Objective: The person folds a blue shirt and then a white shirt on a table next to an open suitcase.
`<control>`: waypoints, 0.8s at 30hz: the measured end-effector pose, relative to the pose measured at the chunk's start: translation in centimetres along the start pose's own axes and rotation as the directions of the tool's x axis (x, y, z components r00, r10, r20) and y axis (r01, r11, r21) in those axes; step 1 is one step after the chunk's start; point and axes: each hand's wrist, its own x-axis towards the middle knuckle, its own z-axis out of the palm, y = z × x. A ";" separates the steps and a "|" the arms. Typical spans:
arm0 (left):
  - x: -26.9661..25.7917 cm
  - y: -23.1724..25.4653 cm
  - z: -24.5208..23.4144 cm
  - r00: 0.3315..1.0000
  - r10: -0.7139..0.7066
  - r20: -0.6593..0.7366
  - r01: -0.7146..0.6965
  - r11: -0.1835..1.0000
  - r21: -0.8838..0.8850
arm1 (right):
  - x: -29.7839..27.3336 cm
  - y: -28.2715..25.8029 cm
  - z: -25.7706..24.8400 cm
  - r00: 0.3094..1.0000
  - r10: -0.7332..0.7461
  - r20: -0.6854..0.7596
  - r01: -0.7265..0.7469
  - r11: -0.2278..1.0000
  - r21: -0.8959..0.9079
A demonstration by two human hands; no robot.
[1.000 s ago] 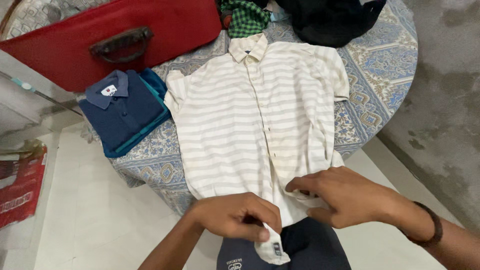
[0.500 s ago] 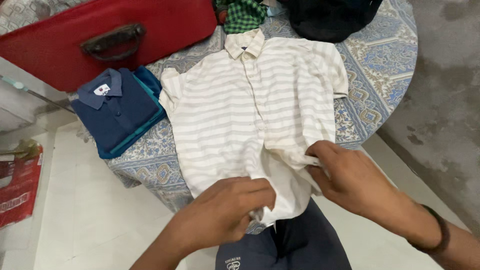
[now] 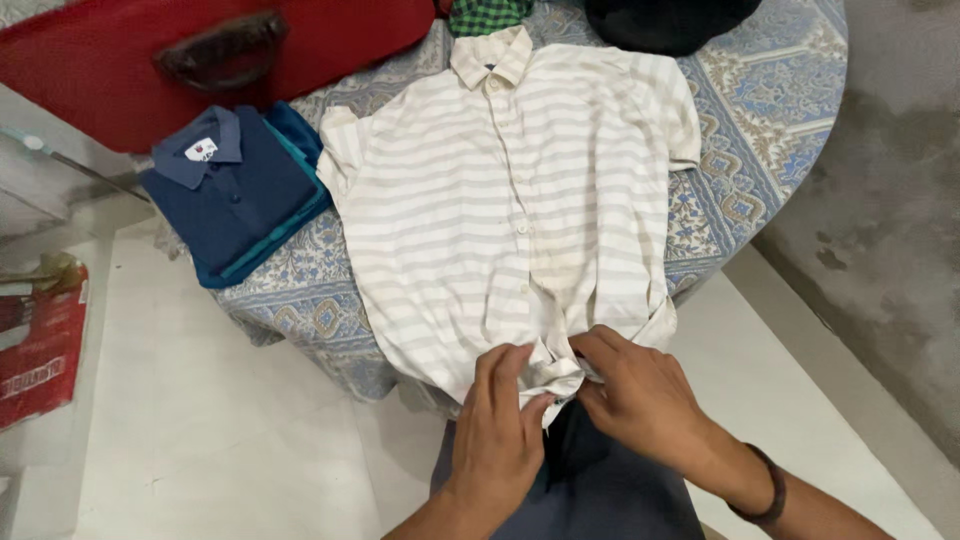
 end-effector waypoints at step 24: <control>-11.7 -4.6 8.1 0.851 -0.387 -0.355 0.368 0.922 -0.123 | -5.7 -0.8 4.3 0.990 0.003 -0.139 0.059 0.895 0.442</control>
